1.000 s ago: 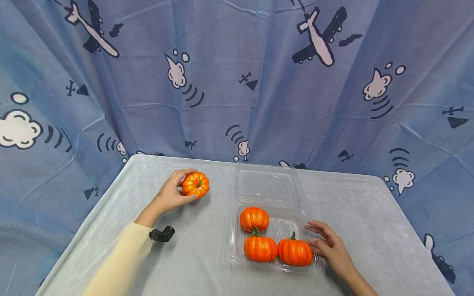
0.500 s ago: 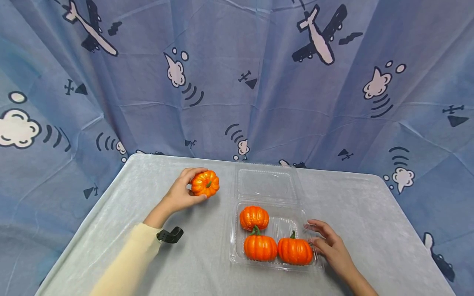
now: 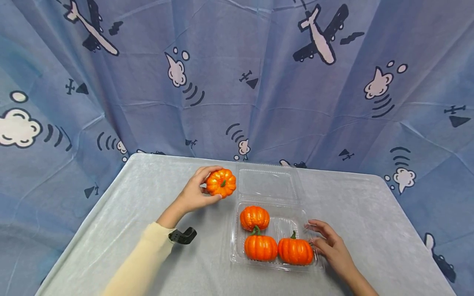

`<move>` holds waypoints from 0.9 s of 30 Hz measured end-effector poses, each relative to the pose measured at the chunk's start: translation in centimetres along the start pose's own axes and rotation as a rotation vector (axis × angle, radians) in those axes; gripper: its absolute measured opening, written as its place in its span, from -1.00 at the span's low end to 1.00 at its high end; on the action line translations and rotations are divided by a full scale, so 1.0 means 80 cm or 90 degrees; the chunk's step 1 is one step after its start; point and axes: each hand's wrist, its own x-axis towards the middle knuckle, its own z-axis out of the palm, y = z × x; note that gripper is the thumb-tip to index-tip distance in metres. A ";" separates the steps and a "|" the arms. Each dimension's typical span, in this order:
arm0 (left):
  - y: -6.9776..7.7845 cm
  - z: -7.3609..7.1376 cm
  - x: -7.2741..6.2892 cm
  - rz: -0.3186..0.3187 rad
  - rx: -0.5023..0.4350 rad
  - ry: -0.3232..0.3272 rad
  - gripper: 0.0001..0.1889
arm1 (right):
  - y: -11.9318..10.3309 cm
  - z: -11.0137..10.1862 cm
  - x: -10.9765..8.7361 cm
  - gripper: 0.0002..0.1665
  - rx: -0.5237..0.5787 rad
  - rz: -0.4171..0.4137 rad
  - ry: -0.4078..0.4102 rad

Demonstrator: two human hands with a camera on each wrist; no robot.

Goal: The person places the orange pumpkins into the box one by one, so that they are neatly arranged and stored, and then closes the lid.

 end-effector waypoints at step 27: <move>0.028 0.047 0.022 0.015 -0.026 -0.052 -0.49 | -0.001 0.000 0.000 -0.49 -0.018 0.003 0.003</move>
